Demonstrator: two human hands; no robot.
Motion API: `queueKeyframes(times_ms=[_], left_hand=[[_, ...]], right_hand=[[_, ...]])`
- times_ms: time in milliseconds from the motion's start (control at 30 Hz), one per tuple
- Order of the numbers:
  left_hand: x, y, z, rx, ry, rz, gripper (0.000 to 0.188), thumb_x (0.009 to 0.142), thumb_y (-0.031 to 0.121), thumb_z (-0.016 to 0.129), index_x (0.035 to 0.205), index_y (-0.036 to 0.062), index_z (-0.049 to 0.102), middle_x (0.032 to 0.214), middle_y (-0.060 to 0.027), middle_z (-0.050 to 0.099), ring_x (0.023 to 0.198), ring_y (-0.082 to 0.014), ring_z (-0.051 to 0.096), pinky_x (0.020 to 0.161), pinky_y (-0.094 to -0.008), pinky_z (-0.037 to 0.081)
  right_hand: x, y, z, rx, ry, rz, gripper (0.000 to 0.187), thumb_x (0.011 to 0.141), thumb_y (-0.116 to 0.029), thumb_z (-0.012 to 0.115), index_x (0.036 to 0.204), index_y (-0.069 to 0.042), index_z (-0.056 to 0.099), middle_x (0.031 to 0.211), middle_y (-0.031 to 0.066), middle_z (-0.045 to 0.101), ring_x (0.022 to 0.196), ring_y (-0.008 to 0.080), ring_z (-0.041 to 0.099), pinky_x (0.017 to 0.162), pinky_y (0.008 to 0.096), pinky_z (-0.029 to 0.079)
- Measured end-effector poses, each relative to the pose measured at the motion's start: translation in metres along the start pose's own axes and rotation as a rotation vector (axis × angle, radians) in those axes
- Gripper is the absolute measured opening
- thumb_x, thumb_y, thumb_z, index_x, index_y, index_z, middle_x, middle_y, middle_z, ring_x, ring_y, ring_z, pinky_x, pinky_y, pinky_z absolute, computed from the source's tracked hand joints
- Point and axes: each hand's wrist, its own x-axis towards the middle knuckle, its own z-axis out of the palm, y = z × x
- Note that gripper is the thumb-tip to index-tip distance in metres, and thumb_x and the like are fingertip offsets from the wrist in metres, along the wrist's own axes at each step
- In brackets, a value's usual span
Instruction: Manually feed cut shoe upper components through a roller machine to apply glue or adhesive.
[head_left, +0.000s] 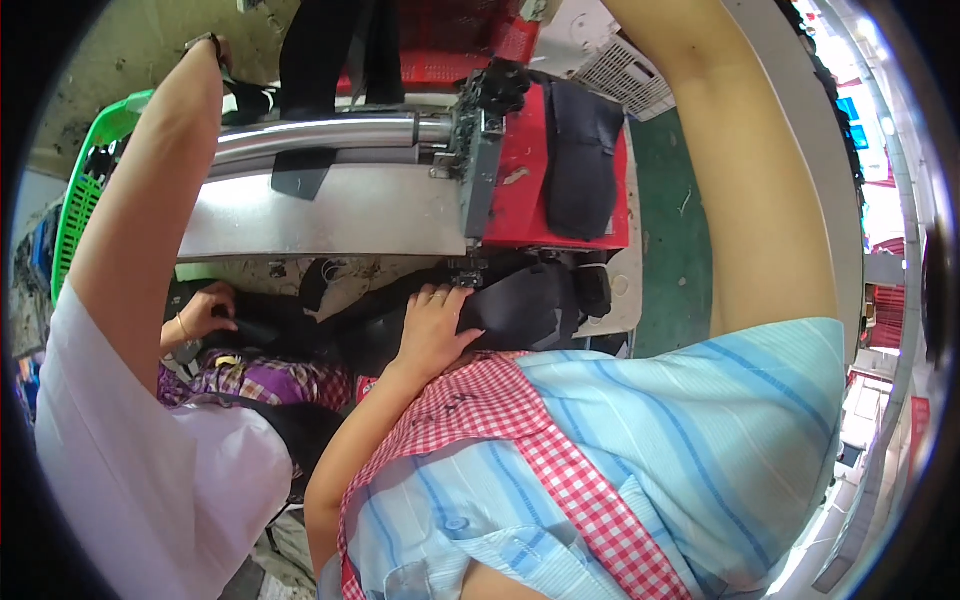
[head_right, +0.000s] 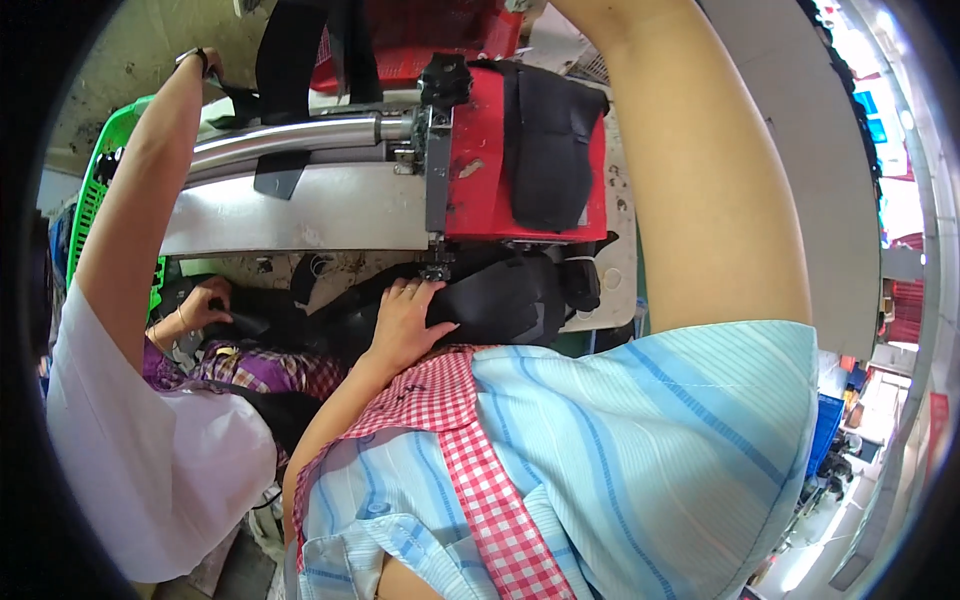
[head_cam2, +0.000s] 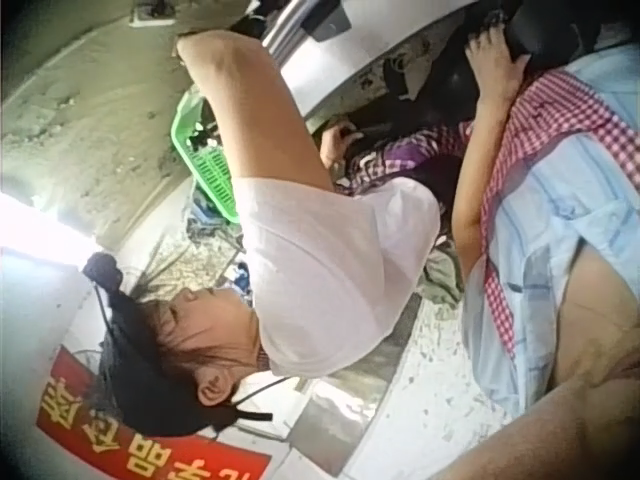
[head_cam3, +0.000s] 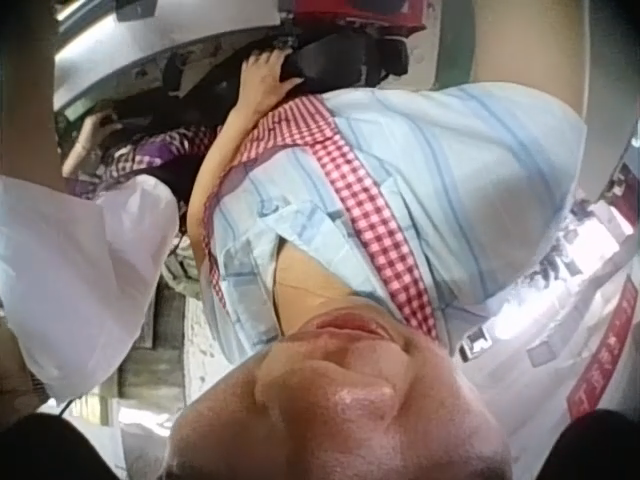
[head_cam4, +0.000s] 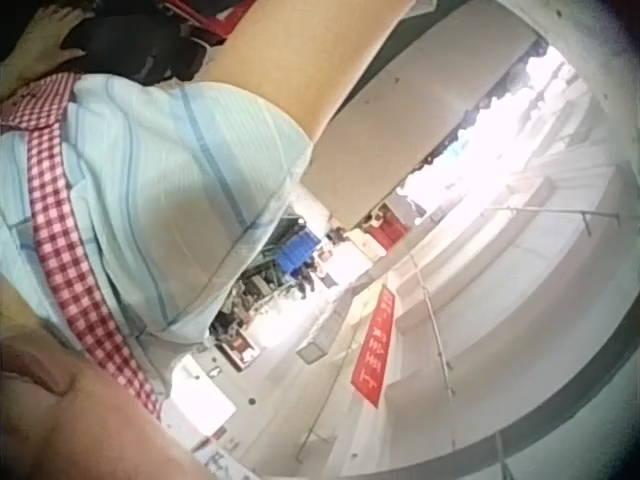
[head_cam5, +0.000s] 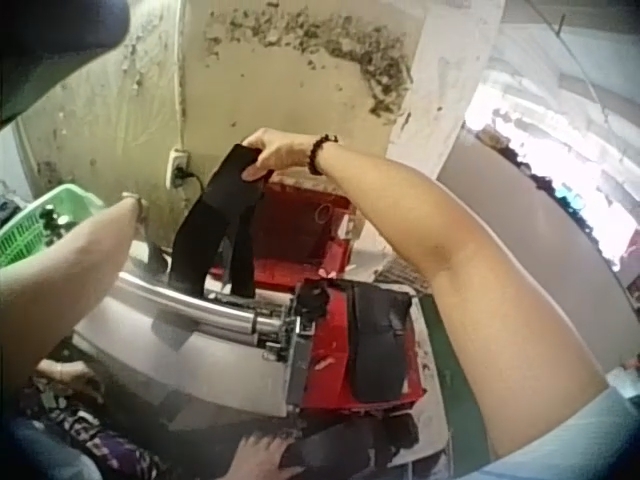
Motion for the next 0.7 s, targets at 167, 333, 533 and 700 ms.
queueKeyframes(times_ms=[167, 333, 533, 700], left_hand=[[-0.001, -0.005, 0.005, -0.046, 0.022, -0.013, 0.058, 0.067, 0.028, 0.08, 0.118, 0.0089, 0.058, 0.11, -0.0141, 0.061, 0.107, -0.0353, 0.053, 0.088, -0.0451, 0.043], [-0.002, -0.006, 0.008, -0.046, 0.107, 0.028, 0.051, 0.07, 0.028, 0.079, 0.112, 0.0075, 0.061, 0.106, -0.0142, 0.062, 0.103, -0.0361, 0.055, 0.086, -0.0453, 0.044], [-0.005, -0.006, -0.007, -0.212, 0.206, 0.267, 0.017, 0.078, 0.013, 0.074, 0.088, 0.0039, 0.064, 0.084, -0.0108, 0.063, 0.082, -0.0309, 0.06, 0.073, -0.0399, 0.047], [-0.021, 0.013, -0.078, -0.298, 0.396, 0.219, 0.011, 0.08, 0.006, 0.072, 0.088, 0.0022, 0.065, 0.07, -0.0085, 0.062, 0.057, -0.0221, 0.057, 0.053, -0.0327, 0.044]], right_hand=[[-0.04, -0.015, -0.044, -0.424, 0.146, 0.062, 0.041, 0.078, -0.014, 0.074, 0.115, 0.0, 0.062, 0.117, 0.0148, 0.064, 0.107, 0.0275, 0.058, 0.091, 0.0409, 0.047], [-0.128, -0.066, -0.048, -0.748, 0.27, -0.121, 0.048, 0.079, -0.006, 0.067, 0.124, -0.003, 0.051, 0.111, 0.0172, 0.063, 0.098, 0.0341, 0.062, 0.082, 0.045, 0.05], [-0.275, -0.073, 0.102, -1.129, 0.404, -0.327, 0.037, 0.076, -0.015, 0.061, 0.112, -0.007, 0.06, 0.076, 0.0036, 0.055, 0.068, 0.0197, 0.055, 0.06, 0.0328, 0.048], [-0.334, -0.08, 0.211, -0.814, 0.29, 0.037, 0.038, 0.072, -0.007, 0.062, 0.111, -0.007, 0.063, 0.102, 0.0079, 0.066, 0.084, 0.025, 0.062, 0.074, 0.0356, 0.051]])
